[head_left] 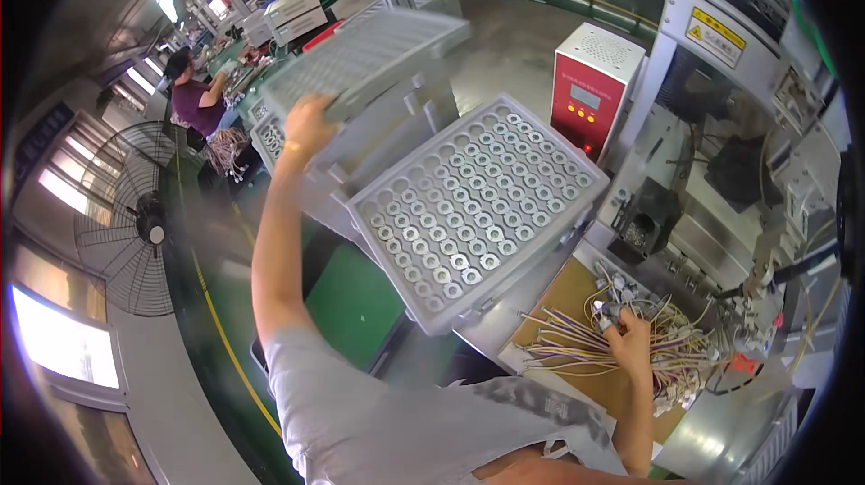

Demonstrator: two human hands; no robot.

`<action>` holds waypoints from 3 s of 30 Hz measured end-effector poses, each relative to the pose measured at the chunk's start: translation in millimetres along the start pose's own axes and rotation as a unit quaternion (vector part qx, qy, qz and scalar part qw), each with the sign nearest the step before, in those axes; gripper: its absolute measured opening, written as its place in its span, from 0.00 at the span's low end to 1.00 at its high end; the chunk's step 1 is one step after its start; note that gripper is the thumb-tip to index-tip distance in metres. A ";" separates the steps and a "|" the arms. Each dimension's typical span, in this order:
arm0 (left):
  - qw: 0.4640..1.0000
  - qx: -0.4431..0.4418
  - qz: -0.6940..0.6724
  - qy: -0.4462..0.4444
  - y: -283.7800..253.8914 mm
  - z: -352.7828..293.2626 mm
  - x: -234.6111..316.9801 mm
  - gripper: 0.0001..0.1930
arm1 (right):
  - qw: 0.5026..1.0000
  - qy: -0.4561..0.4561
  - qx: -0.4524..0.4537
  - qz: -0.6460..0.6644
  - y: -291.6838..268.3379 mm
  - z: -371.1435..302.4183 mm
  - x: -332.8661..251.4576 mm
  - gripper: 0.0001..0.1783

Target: The person attaches components from a tray onto wire harness connectors by hand and inserts the assemblies into a machine. The person also shifts and replaces the component trays.

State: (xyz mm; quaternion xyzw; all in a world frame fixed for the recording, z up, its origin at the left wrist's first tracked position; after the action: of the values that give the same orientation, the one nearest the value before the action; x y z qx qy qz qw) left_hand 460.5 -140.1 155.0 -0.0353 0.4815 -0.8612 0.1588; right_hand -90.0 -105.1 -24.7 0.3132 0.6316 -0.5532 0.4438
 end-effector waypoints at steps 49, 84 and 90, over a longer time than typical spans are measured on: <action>0.627 -0.332 -0.679 -0.189 27.8 -138.8 304.5 0.15 | 0.950 -0.276 0.091 -0.114 32.3 -22.0 -10.1 0.06; 0.496 -0.351 -0.786 -0.112 -6.3 -244.3 395.8 0.21 | 0.972 0.039 0.071 0.219 -24.2 -36.5 -23.7 0.06; 0.511 -0.332 -0.790 -0.070 -13.6 -242.0 397.3 0.21 | 0.986 0.002 0.069 0.151 -26.3 -37.7 -27.7 0.06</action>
State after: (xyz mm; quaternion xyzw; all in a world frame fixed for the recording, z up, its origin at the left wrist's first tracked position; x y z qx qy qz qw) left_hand 29.3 -57.8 0.6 -0.5116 0.4928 -0.4031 -0.5770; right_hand -110.0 -70.7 11.3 0.4361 0.5384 -0.5219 0.4977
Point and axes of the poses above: each hand's wrist, its own z-axis towards the middle knuckle, its own y-axis out of the palm, x = y × z, the point moved 8 cm from there along z, towards the middle knuckle, and after that the axes turned 8 degrees about x, right-handed, at the moved point
